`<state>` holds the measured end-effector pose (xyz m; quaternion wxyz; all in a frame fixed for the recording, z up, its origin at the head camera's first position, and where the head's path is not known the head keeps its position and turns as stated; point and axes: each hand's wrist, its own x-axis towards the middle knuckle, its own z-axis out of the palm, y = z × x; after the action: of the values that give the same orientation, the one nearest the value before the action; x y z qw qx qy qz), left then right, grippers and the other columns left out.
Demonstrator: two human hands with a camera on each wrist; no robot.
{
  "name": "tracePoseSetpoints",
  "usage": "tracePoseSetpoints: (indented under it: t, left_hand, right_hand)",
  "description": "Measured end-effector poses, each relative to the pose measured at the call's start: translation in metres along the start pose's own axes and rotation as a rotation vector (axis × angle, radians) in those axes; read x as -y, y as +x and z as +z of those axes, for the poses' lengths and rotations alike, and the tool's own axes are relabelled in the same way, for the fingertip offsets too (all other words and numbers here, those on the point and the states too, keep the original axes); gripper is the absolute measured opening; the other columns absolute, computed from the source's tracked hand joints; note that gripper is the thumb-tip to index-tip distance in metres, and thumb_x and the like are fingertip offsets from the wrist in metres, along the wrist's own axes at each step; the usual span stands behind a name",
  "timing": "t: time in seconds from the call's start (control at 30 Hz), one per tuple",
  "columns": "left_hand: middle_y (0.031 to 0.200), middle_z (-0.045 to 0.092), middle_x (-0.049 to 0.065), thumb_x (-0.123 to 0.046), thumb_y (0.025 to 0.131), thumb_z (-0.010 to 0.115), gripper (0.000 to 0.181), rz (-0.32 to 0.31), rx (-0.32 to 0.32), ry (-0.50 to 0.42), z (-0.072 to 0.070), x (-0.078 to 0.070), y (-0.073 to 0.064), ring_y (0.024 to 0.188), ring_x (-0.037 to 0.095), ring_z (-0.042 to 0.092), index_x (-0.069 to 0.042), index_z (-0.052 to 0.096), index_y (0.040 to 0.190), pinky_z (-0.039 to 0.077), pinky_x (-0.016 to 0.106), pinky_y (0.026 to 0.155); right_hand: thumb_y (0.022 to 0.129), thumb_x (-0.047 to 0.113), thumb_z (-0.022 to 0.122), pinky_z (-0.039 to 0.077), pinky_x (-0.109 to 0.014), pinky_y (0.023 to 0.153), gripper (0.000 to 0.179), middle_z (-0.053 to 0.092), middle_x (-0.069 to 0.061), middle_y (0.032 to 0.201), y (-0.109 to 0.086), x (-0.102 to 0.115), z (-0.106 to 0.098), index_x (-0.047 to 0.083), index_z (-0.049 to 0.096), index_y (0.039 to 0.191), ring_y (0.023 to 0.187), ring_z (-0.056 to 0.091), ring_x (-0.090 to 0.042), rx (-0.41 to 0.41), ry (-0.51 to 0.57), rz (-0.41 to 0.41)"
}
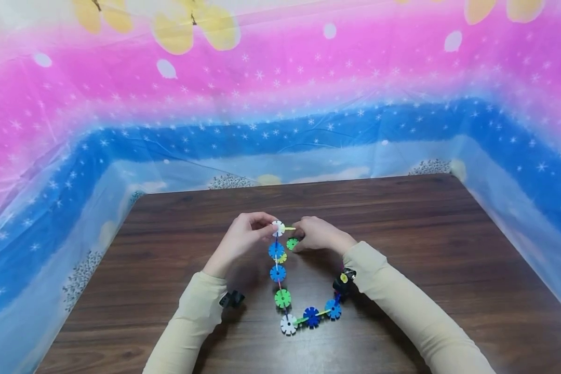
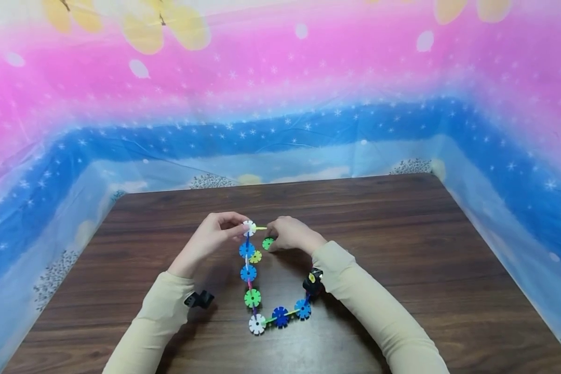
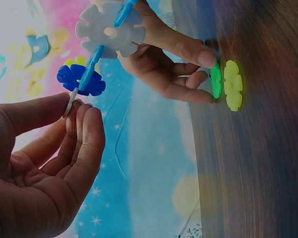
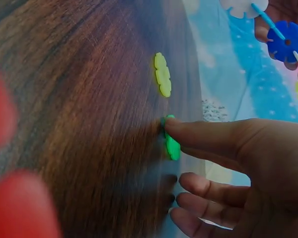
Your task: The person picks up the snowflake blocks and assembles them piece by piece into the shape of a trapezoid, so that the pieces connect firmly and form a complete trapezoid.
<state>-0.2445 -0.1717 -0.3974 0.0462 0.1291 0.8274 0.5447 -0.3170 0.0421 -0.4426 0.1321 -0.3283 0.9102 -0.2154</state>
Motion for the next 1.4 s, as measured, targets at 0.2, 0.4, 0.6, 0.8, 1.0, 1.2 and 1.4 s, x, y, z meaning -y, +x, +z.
tracePoseSetpoints:
  t: [0.2, 0.4, 0.6, 0.8, 1.0, 1.2, 1.4]
  left_hand:
    - [0.099, 0.071, 0.009, -0.018, 0.098, 0.068, 0.020, -0.002, -0.002, 0.022, 0.001, -0.001, 0.001, 0.096, 0.039, 0.067, -0.003, 0.073, 0.111, 0.058, 0.044, 0.084]
    - [0.099, 0.072, 0.010, -0.018, 0.097, 0.071, 0.020, -0.046, -0.005, -0.035, 0.002, 0.000, 0.002, 0.098, 0.042, 0.067, -0.003, 0.073, 0.109, 0.056, 0.052, 0.087]
    - [0.100, 0.072, 0.011, -0.019, 0.097, 0.070, 0.021, -0.054, 0.001, -0.041, 0.003, 0.001, 0.003, 0.094, 0.036, 0.069, -0.003, 0.073, 0.110, 0.055, 0.053, 0.088]
    - [0.101, 0.071, 0.013, -0.020, 0.098, 0.069, 0.024, -0.065, 0.014, -0.052, 0.004, 0.003, 0.003, 0.091, 0.033, 0.070, -0.001, 0.071, 0.112, 0.057, 0.052, 0.085]
    - [0.098, 0.071, 0.012, -0.019, 0.098, 0.069, 0.019, -0.098, 0.013, -0.061, 0.008, 0.006, 0.003, 0.087, 0.029, 0.070, -0.003, 0.072, 0.109, 0.058, 0.050, 0.084]
    - [0.100, 0.069, 0.014, -0.017, 0.098, 0.068, 0.020, -0.095, 0.020, -0.054, 0.011, 0.006, 0.004, 0.089, 0.033, 0.071, -0.001, 0.071, 0.110, 0.060, 0.040, 0.080]
    - [0.100, 0.069, 0.014, -0.015, 0.099, 0.066, 0.020, -0.077, 0.027, -0.043, 0.013, 0.005, 0.004, 0.085, 0.024, 0.072, 0.000, 0.070, 0.111, 0.060, 0.040, 0.079]
  right_hand:
    - [0.085, 0.019, 0.083, 0.052, -0.036, 0.078, 0.022, 0.065, 0.000, 0.092, -0.004, -0.006, -0.001, 0.012, 0.067, 0.099, 0.083, 0.059, -0.017, 0.013, 0.055, 0.047]
    - [0.087, 0.010, 0.079, 0.051, -0.033, 0.068, 0.019, 0.065, -0.002, 0.091, -0.019, -0.018, -0.006, 0.011, 0.064, 0.100, 0.077, 0.059, -0.017, -0.055, 0.205, 0.094]
    - [0.094, 0.013, 0.072, 0.057, -0.037, 0.075, 0.022, 0.070, -0.006, 0.096, -0.041, -0.019, -0.013, 0.006, 0.067, 0.114, 0.084, 0.069, -0.026, -0.187, 0.468, 0.053]
    - [0.097, 0.015, 0.070, 0.057, -0.050, 0.082, 0.025, 0.073, -0.011, 0.098, -0.060, -0.008, -0.017, 0.001, 0.064, 0.116, 0.094, 0.068, -0.045, -0.254, 0.740, 0.027]
    - [0.095, 0.015, 0.071, 0.056, -0.054, 0.084, 0.026, 0.074, -0.012, 0.097, -0.063, -0.002, -0.013, 0.000, 0.064, 0.115, 0.095, 0.068, -0.047, -0.286, 0.808, 0.038]
    - [0.095, 0.014, 0.072, 0.056, -0.053, 0.084, 0.027, 0.075, -0.012, 0.096, -0.062, 0.002, -0.008, -0.002, 0.064, 0.114, 0.094, 0.069, -0.044, -0.314, 0.838, 0.054]
    - [0.096, 0.011, 0.070, 0.058, -0.049, 0.083, 0.027, 0.075, -0.014, 0.097, -0.063, 0.003, -0.006, -0.005, 0.063, 0.118, 0.095, 0.069, -0.044, -0.334, 0.880, 0.073]
